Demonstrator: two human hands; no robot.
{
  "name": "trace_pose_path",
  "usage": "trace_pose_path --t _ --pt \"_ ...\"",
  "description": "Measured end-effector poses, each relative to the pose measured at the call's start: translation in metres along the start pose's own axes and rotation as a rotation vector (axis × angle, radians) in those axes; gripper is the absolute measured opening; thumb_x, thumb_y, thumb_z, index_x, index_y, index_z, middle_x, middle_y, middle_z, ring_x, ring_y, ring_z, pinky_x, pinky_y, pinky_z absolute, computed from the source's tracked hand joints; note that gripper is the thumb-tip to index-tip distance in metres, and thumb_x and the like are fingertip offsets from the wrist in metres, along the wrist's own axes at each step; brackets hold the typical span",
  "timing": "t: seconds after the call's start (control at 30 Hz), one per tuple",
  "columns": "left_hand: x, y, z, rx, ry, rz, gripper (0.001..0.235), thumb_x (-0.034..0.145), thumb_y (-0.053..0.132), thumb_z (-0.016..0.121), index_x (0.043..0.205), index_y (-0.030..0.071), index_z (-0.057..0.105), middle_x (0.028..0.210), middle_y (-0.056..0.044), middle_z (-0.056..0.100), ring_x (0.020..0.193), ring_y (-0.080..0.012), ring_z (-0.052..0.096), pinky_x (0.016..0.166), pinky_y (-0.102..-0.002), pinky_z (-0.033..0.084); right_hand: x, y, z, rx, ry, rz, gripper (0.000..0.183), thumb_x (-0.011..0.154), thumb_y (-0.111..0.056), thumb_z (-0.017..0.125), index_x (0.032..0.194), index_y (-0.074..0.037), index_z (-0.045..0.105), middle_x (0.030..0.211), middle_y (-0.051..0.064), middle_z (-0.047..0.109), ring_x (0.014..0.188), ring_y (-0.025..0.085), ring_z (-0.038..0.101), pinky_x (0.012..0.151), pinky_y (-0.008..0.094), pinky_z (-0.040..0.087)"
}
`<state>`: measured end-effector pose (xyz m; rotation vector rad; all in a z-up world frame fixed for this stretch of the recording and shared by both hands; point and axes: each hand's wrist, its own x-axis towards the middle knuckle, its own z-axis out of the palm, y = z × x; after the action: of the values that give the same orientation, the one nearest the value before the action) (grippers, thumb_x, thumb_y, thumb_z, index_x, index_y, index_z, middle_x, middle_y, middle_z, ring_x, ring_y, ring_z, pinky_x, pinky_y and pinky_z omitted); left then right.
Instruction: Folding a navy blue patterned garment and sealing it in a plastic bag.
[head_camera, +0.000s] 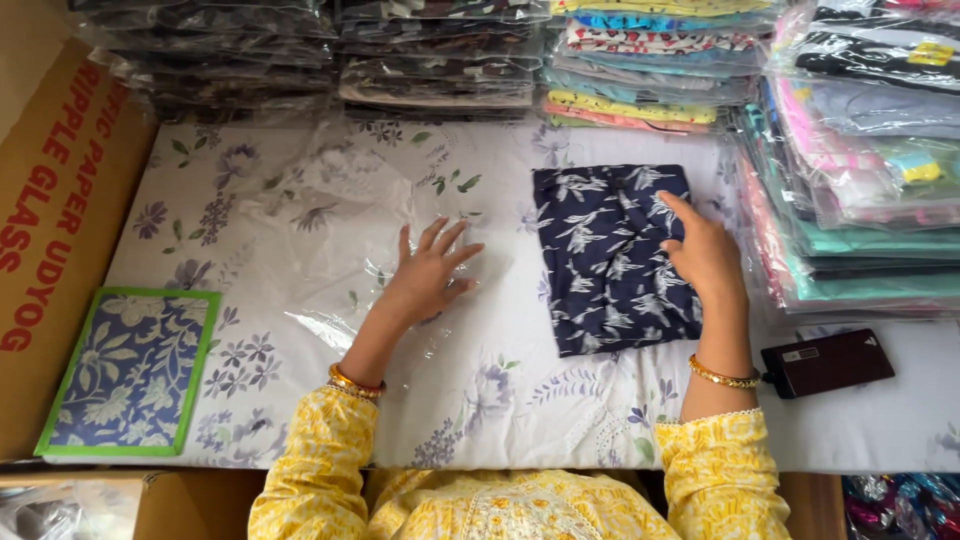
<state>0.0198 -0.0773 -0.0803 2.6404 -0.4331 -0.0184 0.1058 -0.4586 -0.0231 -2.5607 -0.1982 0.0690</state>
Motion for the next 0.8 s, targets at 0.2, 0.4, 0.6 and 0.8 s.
trace_pose_path --t 0.2,0.4,0.6,0.8 --pt "0.033 0.067 0.027 0.008 0.047 0.153 0.054 0.087 0.026 0.074 0.139 0.026 0.060 0.148 -0.003 0.051 0.142 -0.0297 0.040 0.117 -0.066 0.023 -0.011 0.004 0.006 -0.348 0.040 0.083 0.076 0.090 -0.017 0.074 0.156 -0.038 0.045 0.124 0.017 0.072 0.109 0.042 0.069 0.093 0.052 0.053" --pt "0.073 0.101 0.062 -0.374 0.170 -0.046 0.075 0.083 0.024 0.080 0.149 0.016 0.045 0.126 -0.020 0.057 0.118 -0.0400 0.057 0.102 -0.046 0.049 -0.002 0.039 0.008 -0.110 0.009 -0.011 0.082 0.088 -0.026 0.078 0.157 -0.031 0.035 0.138 0.022 0.059 0.124 0.041 0.058 0.100 0.050 0.047" --pt "0.095 0.115 0.055 -0.391 0.087 -0.233 0.111 0.070 0.016 0.089 0.158 0.020 0.022 0.123 -0.027 0.051 0.098 -0.0463 0.065 0.087 -0.047 0.056 -0.003 0.024 0.022 -0.076 0.072 -0.043 0.082 0.081 -0.017 0.081 0.153 -0.031 0.043 0.143 0.018 0.056 0.130 0.038 0.054 0.104 0.047 0.045" --pt "0.098 0.111 0.058 -0.344 0.085 -0.249 0.116 0.067 0.015 0.091 0.159 0.020 0.021 0.125 -0.024 0.052 0.106 -0.0447 0.064 0.088 -0.047 0.055 -0.014 -0.012 0.022 -0.272 0.059 0.047 0.076 0.086 -0.012 0.073 0.152 -0.035 0.045 0.129 0.010 0.066 0.113 0.039 0.065 0.096 0.050 0.052"
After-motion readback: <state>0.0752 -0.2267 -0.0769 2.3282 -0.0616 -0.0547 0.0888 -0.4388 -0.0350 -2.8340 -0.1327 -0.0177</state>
